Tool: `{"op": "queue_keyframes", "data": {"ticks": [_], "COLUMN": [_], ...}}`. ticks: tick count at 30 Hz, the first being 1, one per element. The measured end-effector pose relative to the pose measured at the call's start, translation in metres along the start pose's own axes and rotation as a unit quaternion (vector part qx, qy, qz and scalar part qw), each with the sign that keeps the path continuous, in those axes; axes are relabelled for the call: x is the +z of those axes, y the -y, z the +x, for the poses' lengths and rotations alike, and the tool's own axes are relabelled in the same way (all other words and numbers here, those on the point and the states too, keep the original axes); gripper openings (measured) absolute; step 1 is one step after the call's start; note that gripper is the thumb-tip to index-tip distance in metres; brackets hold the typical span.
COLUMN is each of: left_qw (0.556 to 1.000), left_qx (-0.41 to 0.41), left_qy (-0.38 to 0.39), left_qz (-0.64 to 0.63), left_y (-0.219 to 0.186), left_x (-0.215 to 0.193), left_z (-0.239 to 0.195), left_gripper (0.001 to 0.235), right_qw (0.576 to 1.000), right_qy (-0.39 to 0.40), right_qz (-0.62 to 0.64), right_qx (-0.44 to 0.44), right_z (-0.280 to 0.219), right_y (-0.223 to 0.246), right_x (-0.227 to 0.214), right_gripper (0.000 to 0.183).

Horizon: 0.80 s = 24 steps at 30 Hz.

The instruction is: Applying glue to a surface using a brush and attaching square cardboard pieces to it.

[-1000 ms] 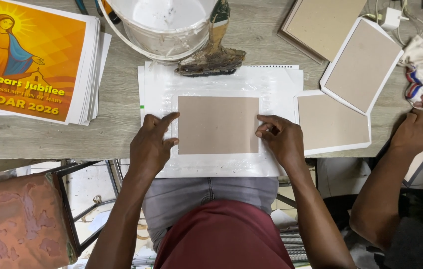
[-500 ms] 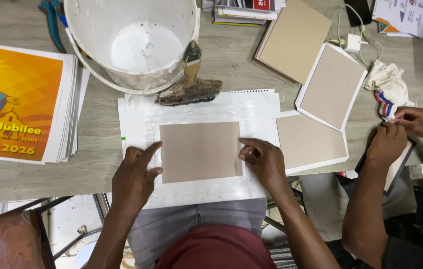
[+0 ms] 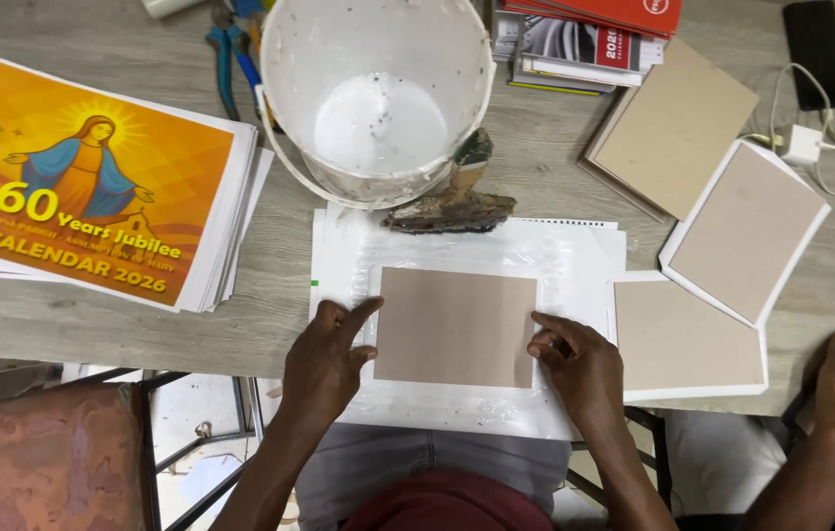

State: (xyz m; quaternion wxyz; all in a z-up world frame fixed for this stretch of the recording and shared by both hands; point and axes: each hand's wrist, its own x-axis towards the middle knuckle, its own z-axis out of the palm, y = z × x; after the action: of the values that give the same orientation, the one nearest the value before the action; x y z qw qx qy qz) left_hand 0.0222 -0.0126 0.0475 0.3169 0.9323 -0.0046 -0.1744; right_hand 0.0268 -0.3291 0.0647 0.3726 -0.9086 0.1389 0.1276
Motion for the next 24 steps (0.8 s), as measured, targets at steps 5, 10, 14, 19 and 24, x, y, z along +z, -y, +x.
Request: {"op": "queue_keyframes", "data": {"ticks": [5, 10, 14, 19, 24], "left_qw": [1.0, 1.0, 1.0, 0.999, 0.999], "left_qx": [0.015, 0.008, 0.018, 0.03, 0.024], "left_qy": [0.0, 0.002, -0.01, -0.008, -0.009], "left_qz": [0.001, 0.007, -0.021, -0.03, -0.038], "left_y": [-0.002, -0.001, -0.002, -0.003, -0.003], "left_x": [0.002, 0.003, -0.001, -0.002, -0.002], "left_z": [0.0, 0.0, -0.001, -0.004, -0.002], "left_gripper": [0.055, 0.055, 0.051, 0.051, 0.052], "right_qw": [1.0, 1.0, 0.999, 0.999, 0.998], "right_qy": [-0.008, -0.016, -0.027, -0.027, -0.029], "right_qz": [-0.014, -0.02, -0.015, -0.003, 0.039], "right_qx": [-0.003, -0.012, -0.028, -0.04, -0.044], "right_z": [0.0, -0.001, -0.004, -0.005, -0.002], "right_y": [-0.004, -0.006, -0.006, -0.012, -0.019], "right_x": [0.001, 0.004, 0.005, 0.007, 0.008], "right_gripper": [0.037, 0.037, 0.035, 0.034, 0.034]}}
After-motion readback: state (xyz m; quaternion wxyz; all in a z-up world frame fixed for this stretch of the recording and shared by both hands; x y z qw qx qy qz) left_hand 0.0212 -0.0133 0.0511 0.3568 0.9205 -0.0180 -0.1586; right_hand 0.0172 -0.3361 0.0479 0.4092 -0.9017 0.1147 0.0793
